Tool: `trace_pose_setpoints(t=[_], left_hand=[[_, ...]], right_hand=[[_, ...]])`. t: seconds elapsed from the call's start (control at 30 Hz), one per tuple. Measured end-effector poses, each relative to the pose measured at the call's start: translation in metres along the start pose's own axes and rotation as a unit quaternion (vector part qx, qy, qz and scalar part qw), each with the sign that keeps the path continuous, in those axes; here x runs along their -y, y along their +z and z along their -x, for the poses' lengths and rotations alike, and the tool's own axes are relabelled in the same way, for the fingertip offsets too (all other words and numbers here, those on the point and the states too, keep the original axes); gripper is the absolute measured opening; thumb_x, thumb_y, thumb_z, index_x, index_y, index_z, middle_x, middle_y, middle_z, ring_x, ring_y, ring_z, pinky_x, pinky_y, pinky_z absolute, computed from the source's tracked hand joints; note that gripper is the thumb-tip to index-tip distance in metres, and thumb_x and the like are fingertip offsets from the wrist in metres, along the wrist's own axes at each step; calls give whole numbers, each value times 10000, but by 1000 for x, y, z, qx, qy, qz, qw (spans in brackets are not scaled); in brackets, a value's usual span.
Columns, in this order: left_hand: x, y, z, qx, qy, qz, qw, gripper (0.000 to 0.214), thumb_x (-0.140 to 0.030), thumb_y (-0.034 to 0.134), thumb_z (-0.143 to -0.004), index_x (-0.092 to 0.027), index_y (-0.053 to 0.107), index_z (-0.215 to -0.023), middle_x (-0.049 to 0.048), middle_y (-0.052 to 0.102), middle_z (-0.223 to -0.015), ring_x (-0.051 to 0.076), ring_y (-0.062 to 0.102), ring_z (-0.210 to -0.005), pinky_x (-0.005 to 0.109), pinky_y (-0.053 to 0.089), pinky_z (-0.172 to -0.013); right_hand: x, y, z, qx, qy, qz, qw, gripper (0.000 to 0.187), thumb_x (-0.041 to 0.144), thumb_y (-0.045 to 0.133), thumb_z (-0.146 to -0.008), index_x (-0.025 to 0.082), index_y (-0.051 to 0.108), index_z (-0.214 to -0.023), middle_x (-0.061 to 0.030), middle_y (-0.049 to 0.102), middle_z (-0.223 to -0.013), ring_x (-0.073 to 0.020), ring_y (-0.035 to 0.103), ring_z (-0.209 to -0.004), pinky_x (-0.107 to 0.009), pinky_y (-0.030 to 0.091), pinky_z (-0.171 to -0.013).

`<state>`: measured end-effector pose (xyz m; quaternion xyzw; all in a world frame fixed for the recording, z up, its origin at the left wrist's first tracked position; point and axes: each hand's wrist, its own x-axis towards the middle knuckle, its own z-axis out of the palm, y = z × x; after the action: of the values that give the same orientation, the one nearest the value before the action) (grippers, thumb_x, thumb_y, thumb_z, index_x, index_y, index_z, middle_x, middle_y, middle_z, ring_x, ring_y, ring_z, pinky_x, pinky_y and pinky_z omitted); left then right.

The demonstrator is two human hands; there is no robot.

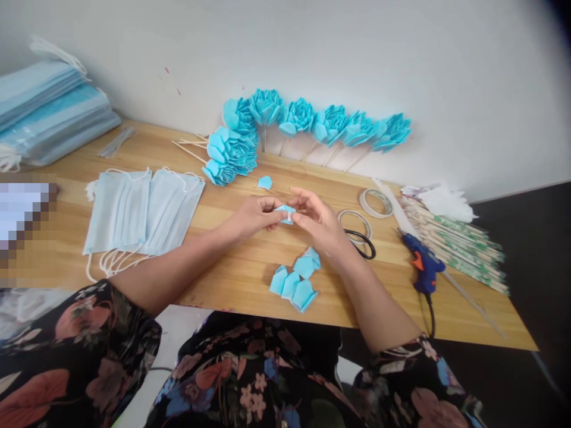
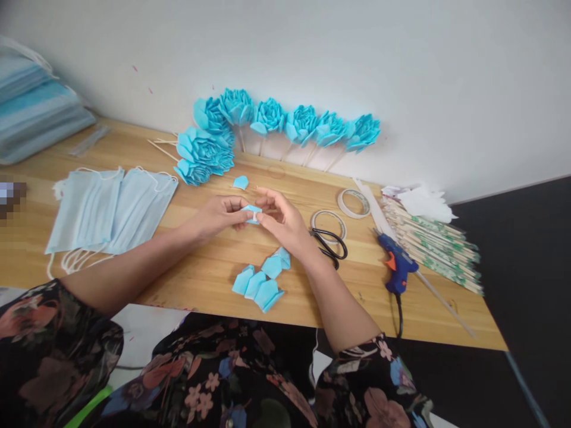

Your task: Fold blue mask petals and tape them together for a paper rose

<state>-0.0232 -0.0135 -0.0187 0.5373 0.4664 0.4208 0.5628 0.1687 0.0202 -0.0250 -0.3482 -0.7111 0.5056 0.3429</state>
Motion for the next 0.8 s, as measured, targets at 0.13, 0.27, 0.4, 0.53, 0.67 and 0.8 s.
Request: trace_pose_setpoints(t=[0.13,0.27,0.4,0.53,0.67,0.8], left_hand=[[0,1,0,-6,4,-34,999,220,-318,684,-786,-157,576,-682,-29,533,-573,75,472,-538,208,368,-528],[-1,1,0,-2,-4,-56,998,213,-310,678,-796,-152,577,-695,-39,520,-570,66,442,-531,202,324,-514],[3,-2,-1,22,-15,-28,999,215,-343,686,-799,-151,607,-747,-21,574,-619,90,530,-581,219,415,-569],[6,-4,-1,44,-5,-5,999,246,-383,700,-796,-144,642,-813,-9,606,-679,102,565,-627,235,445,-612],[4,-6,1,63,6,5,998,254,-390,698,-797,-143,650,-830,-5,613,-714,105,569,-652,245,461,-639],[0,-8,0,83,18,31,996,272,-413,662,-811,-143,635,-828,10,631,-738,113,582,-671,255,478,-655]], right_hand=[[1,1,0,14,9,-3,1000,467,290,668,-846,253,584,-1304,10,615,-905,-152,610,-849,-329,513,-824],[2,4,1,8,10,8,1000,443,270,645,-844,243,599,-1283,10,609,-871,-156,599,-825,-333,509,-813],[4,4,1,7,6,17,1000,442,287,646,-839,245,608,-1278,12,594,-847,-158,589,-809,-337,509,-802],[6,4,1,9,2,25,1000,453,296,635,-846,251,612,-1296,16,577,-847,-152,581,-801,-331,497,-796],[7,3,1,2,-4,37,999,468,285,640,-840,252,620,-1306,14,573,-865,-145,564,-792,-319,480,-772],[3,0,1,-20,-17,24,999,442,288,643,-851,262,625,-1292,13,568,-862,-149,568,-800,-327,487,-786]])
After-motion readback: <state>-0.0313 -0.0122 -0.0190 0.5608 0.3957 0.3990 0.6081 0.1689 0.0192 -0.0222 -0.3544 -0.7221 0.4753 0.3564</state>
